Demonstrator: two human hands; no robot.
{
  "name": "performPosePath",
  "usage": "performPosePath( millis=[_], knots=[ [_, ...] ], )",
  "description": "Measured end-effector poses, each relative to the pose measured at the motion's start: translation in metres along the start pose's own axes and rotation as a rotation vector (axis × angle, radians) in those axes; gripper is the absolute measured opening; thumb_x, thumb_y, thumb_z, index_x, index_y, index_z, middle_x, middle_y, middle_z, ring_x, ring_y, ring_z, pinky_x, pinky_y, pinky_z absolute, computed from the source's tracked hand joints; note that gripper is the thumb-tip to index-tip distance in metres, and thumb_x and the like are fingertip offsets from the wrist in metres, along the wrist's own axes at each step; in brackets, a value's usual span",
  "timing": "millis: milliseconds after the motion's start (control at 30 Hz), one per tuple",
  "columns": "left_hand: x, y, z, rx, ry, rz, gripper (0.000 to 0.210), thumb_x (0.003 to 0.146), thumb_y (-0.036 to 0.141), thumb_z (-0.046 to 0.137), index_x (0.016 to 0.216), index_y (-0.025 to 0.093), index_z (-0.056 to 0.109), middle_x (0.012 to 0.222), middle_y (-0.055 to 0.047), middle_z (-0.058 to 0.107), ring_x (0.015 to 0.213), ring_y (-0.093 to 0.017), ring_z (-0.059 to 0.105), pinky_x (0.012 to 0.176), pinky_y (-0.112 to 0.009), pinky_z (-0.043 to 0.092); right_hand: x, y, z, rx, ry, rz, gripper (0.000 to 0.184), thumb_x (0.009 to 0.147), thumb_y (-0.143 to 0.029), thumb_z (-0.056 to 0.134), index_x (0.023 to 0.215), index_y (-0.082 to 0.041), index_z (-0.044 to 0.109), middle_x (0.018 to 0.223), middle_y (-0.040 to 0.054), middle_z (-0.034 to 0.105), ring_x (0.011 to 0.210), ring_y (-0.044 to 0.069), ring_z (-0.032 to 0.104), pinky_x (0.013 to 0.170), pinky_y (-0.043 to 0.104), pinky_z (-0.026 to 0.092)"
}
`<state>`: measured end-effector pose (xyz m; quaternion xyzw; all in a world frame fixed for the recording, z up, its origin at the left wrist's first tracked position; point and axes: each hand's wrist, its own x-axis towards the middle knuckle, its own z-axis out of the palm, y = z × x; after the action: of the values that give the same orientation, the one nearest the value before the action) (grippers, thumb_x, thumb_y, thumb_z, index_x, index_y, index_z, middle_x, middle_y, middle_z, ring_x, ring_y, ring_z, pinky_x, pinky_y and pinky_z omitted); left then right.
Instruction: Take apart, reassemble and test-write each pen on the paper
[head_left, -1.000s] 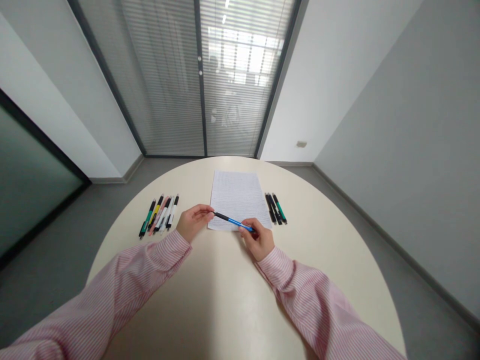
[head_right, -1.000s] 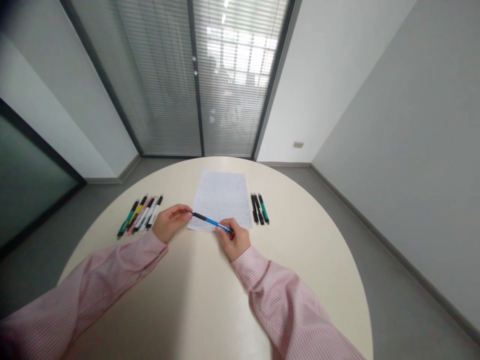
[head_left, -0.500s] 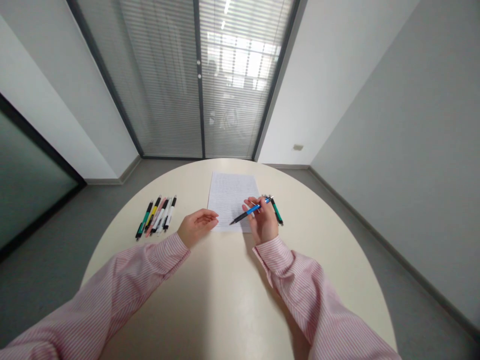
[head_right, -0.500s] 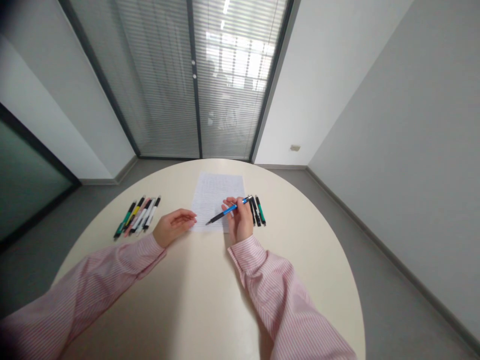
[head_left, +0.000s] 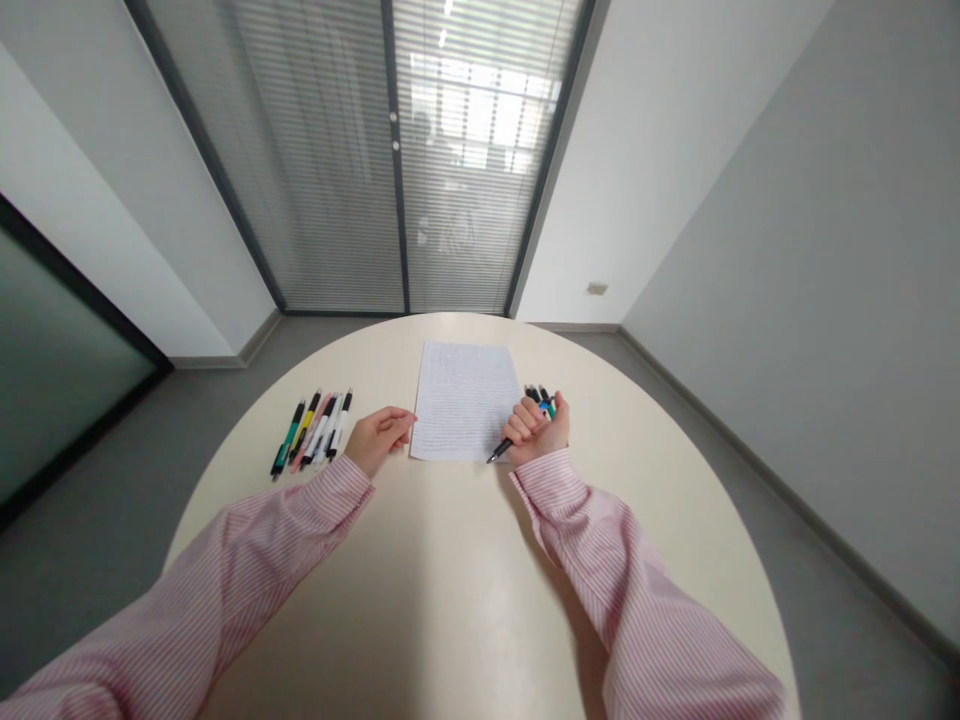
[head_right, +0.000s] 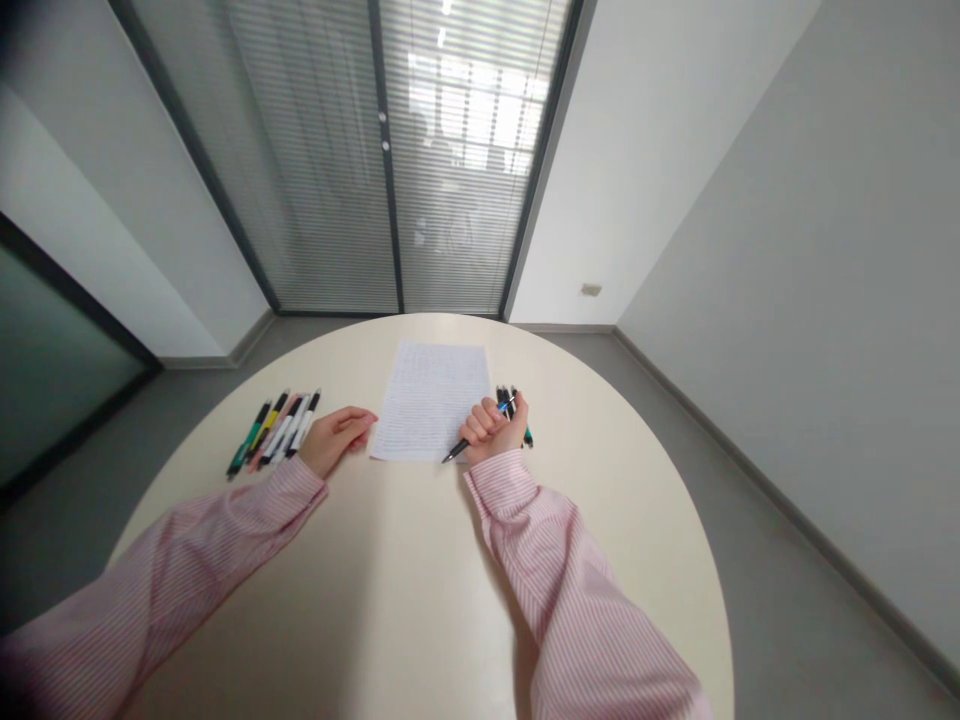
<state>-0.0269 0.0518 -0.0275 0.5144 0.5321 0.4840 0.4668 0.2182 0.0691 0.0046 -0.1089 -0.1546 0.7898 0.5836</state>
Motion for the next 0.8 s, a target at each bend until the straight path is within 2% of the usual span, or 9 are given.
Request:
performPosePath(
  millis=[167,267,367,467,533,600,667,733,800],
  knots=[
    [-0.001,0.003,0.001,0.015,-0.013,-0.006,0.033,0.067,0.043,0.065,0.081,0.013,0.063,0.054,0.001,0.057,0.047,-0.008,0.048,0.046,-0.019,0.037,0.0,0.001,0.002,-0.007,0.025,0.078,0.048,0.081,-0.048,0.031,0.041,-0.021,0.026,0.04,-0.0101,0.009,0.035,0.006,0.0,0.027,0.018,0.011],
    [-0.002,0.005,0.001,0.037,-0.015,-0.018,0.033,0.068,0.043,0.063,0.081,0.013,0.063,0.055,0.001,0.058,0.048,-0.009,0.049,0.047,-0.02,0.038,0.001,0.002,0.002,-0.04,0.043,0.081,0.049,0.081,-0.049,0.038,0.042,-0.02,0.035,0.039,-0.0109,0.01,0.034,0.005,0.001,0.026,0.018,0.011],
    [-0.002,0.005,0.0,0.125,-0.013,0.01,0.033,0.069,0.044,0.061,0.083,0.014,0.062,0.058,0.0,0.06,0.052,-0.011,0.053,0.052,-0.022,0.041,0.003,0.007,0.002,-0.142,0.107,0.09,0.029,0.082,-0.037,0.047,0.064,-0.016,0.058,0.036,-0.0134,0.01,0.03,0.005,0.003,0.025,0.016,0.011],
    [-0.001,0.005,-0.004,0.373,0.039,0.117,0.029,0.072,0.042,0.058,0.082,0.015,0.064,0.063,-0.001,0.062,0.057,-0.013,0.056,0.058,-0.024,0.043,0.004,0.015,0.004,-0.238,0.15,0.089,0.017,0.082,-0.023,0.05,0.092,-0.014,0.061,0.034,-0.0139,0.019,0.026,0.005,0.016,0.025,0.014,0.021],
    [-0.001,0.005,-0.006,0.559,0.065,0.222,0.026,0.072,0.04,0.057,0.08,0.017,0.066,0.063,-0.001,0.06,0.057,-0.013,0.053,0.058,-0.024,0.041,0.004,0.021,0.008,-0.283,0.162,0.068,0.022,0.081,-0.027,0.05,0.097,-0.015,0.059,0.04,-0.0092,0.04,0.033,0.007,0.04,0.033,0.016,0.038],
    [-0.001,0.005,-0.008,0.679,0.058,0.302,0.023,0.072,0.038,0.057,0.078,0.018,0.068,0.062,0.0,0.057,0.055,-0.012,0.05,0.056,-0.023,0.038,0.002,0.027,0.011,-0.372,0.166,0.04,0.03,0.081,-0.038,0.048,0.1,-0.017,0.058,0.058,-0.0021,0.058,0.051,0.012,0.057,0.047,0.024,0.05],
    [-0.001,0.005,-0.008,0.723,0.042,0.327,0.022,0.071,0.037,0.059,0.078,0.019,0.068,0.06,0.001,0.054,0.054,-0.011,0.048,0.054,-0.022,0.037,0.0,0.033,0.012,-0.512,0.171,0.027,0.039,0.08,-0.049,0.044,0.099,-0.018,0.06,0.065,0.0014,0.062,0.056,0.014,0.061,0.05,0.028,0.053],
    [-0.001,0.005,-0.007,0.726,0.034,0.327,0.021,0.071,0.036,0.059,0.079,0.019,0.068,0.06,0.002,0.053,0.054,-0.011,0.047,0.054,-0.022,0.036,-0.003,0.038,0.011,-0.653,0.193,0.031,0.05,0.079,-0.059,0.041,0.091,-0.016,0.062,0.057,0.0019,0.059,0.048,0.014,0.058,0.047,0.028,0.052],
    [-0.001,0.005,-0.006,0.713,0.025,0.339,0.019,0.072,0.034,0.06,0.081,0.019,0.068,0.06,0.003,0.052,0.053,-0.01,0.046,0.054,-0.021,0.036,-0.004,0.045,0.01,-0.757,0.196,0.005,0.05,0.075,-0.061,0.046,0.083,-0.015,0.062,0.054,0.0024,0.058,0.049,0.014,0.057,0.045,0.027,0.051]
  ],
)
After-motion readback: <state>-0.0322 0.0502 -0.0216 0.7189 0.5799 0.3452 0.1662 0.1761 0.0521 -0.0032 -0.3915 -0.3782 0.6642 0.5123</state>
